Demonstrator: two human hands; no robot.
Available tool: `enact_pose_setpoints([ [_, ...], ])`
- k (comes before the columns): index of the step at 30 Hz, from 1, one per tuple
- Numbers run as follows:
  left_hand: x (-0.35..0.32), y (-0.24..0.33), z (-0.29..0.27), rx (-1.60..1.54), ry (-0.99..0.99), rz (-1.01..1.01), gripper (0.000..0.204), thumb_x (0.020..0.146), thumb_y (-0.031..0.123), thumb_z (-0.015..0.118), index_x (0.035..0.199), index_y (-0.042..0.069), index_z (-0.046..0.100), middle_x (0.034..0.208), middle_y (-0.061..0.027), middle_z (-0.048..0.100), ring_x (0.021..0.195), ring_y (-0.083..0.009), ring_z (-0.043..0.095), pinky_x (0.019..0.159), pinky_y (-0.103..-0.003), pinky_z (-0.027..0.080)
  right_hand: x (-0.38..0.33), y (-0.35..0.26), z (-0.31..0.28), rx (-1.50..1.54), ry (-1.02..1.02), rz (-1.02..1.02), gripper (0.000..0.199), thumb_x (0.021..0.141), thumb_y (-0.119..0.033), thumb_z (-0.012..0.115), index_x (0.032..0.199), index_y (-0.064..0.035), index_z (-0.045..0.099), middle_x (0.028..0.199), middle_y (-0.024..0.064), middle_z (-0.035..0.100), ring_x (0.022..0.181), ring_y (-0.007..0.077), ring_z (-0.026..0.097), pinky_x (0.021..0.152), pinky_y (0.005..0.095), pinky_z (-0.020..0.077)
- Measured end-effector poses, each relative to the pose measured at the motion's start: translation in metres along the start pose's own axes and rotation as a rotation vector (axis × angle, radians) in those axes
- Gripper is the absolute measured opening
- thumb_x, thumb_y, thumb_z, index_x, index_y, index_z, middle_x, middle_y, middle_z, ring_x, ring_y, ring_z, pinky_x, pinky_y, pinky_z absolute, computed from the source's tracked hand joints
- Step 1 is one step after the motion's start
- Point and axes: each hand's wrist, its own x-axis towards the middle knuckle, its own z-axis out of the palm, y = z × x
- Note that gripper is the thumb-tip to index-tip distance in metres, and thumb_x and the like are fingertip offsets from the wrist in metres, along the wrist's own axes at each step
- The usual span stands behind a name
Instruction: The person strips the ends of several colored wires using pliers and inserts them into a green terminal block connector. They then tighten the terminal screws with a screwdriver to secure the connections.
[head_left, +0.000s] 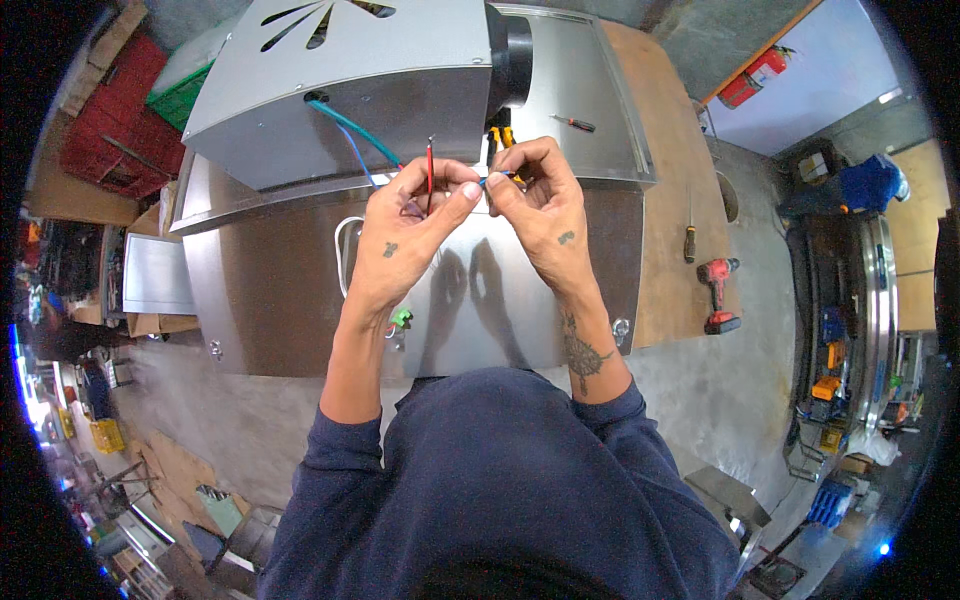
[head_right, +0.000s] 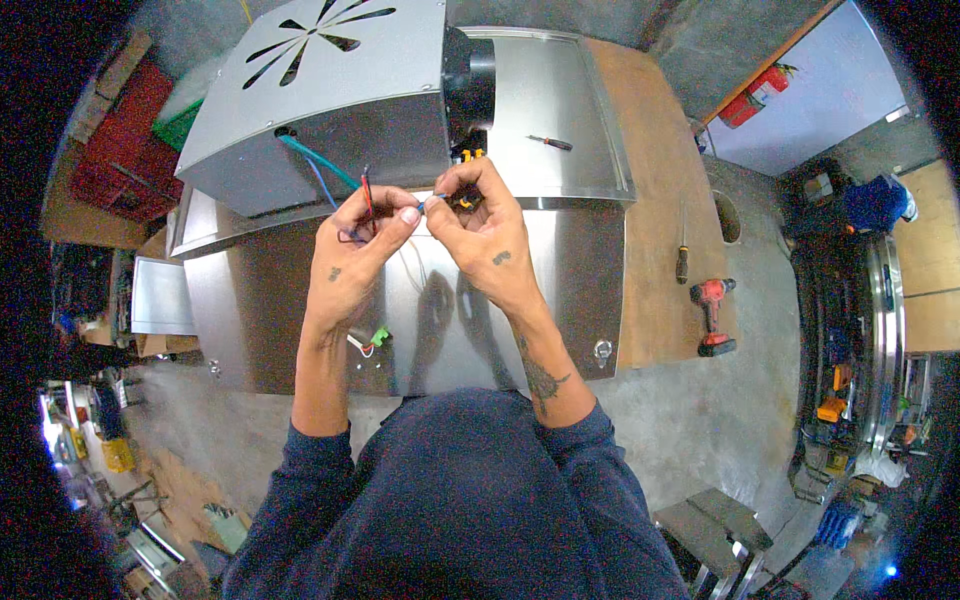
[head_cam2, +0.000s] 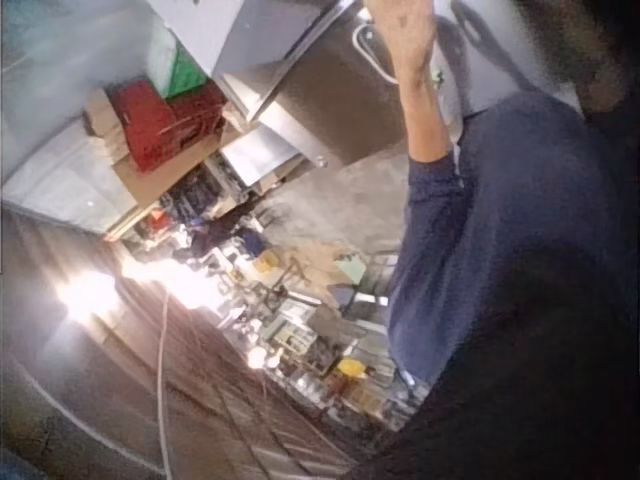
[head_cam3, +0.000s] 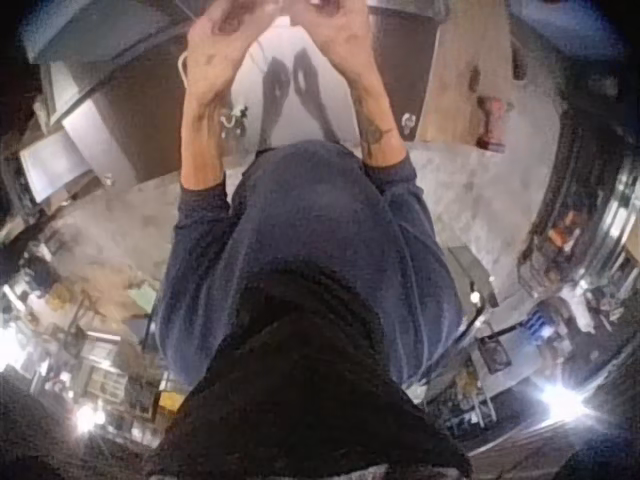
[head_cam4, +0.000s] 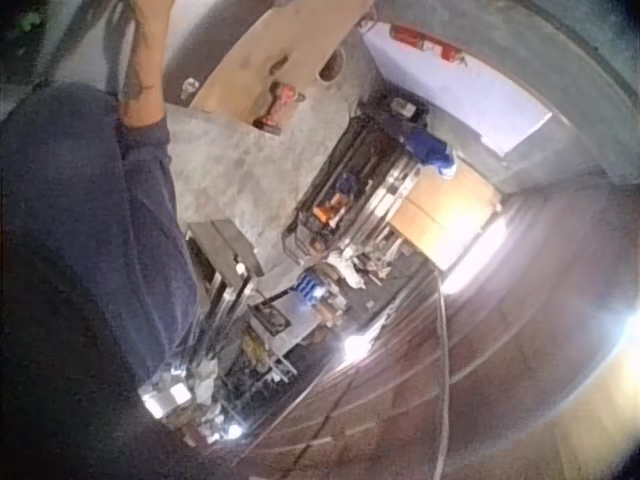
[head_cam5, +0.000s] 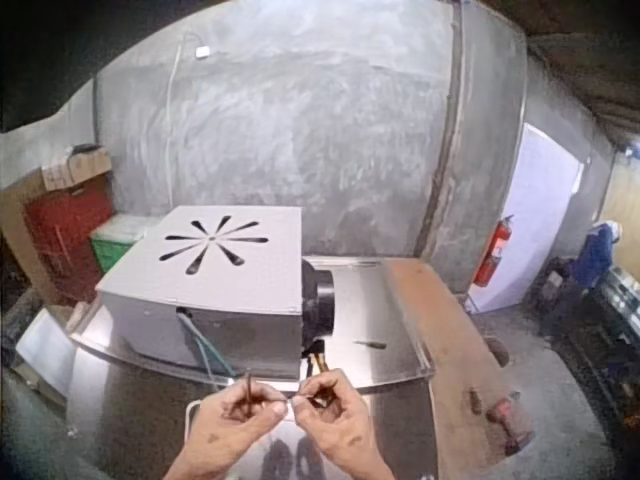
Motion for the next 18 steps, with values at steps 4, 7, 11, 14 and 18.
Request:
enact_pose_setpoints([
  [4,-0.002,-0.006,0.007,0.102,0.115,-0.045,0.020,0.100,0.015,0.078,0.113,-0.001,0.074,0.086,0.0052,0.065,0.072,0.0002,0.048,0.062,-0.018,0.035,0.004,0.006,-0.014,0.109,-0.063,0.070,0.016,0.098,0.002,0.071,0.108,-0.0012,0.059,0.102,0.0083,0.064,0.088,0.0114,0.062,0.077,0.0285,0.0578],
  [7,-0.007,-0.006,0.018,0.146,0.228,-0.049,0.020,0.100,0.015,0.078,0.112,-0.001,0.075,0.085,0.0061,0.064,0.072,0.0006,0.047,0.061,-0.018,0.034,0.001,0.016,-0.023,0.135,-0.105,0.072,0.016,0.096,0.005,0.073,0.109,0.0013,0.064,0.106,0.0117,0.067,0.093,0.0149,0.067,0.080,0.0298,0.0631],
  [11,-0.011,-0.013,0.023,0.226,0.280,-0.082,0.019,0.100,0.016,0.078,0.111,0.000,0.075,0.084,0.0071,0.063,0.072,0.0002,0.047,0.062,-0.018,0.034,-0.005,0.034,-0.034,-0.031,-0.146,-0.090,0.011,0.097,0.004,0.073,0.107,0.0025,0.069,0.111,0.0150,0.070,0.095,0.0171,0.071,0.079,0.0295,0.0638],
  [14,-0.010,-0.016,0.029,0.265,0.337,-0.077,0.017,0.101,0.016,0.077,0.110,0.001,0.075,0.084,0.0079,0.063,0.071,0.0003,0.046,0.062,-0.018,0.034,-0.006,0.034,-0.039,0.147,-0.090,0.038,0.010,0.098,0.003,0.074,0.106,0.0025,0.069,0.110,0.0157,0.070,0.093,0.0180,0.071,0.079,0.0306,0.0641],
  [18,-0.002,-0.024,0.017,0.312,0.450,-0.008,0.015,0.102,0.016,0.075,0.108,0.002,0.075,0.083,0.0092,0.061,0.070,0.0008,0.045,0.061,-0.018,0.033,0.024,0.042,-0.078,-0.151,0.218,0.139,0.020,0.102,-0.017,0.073,0.110,0.0008,0.070,0.111,0.0159,0.072,0.090,0.0154,0.071,0.072,0.0300,0.0588],
])
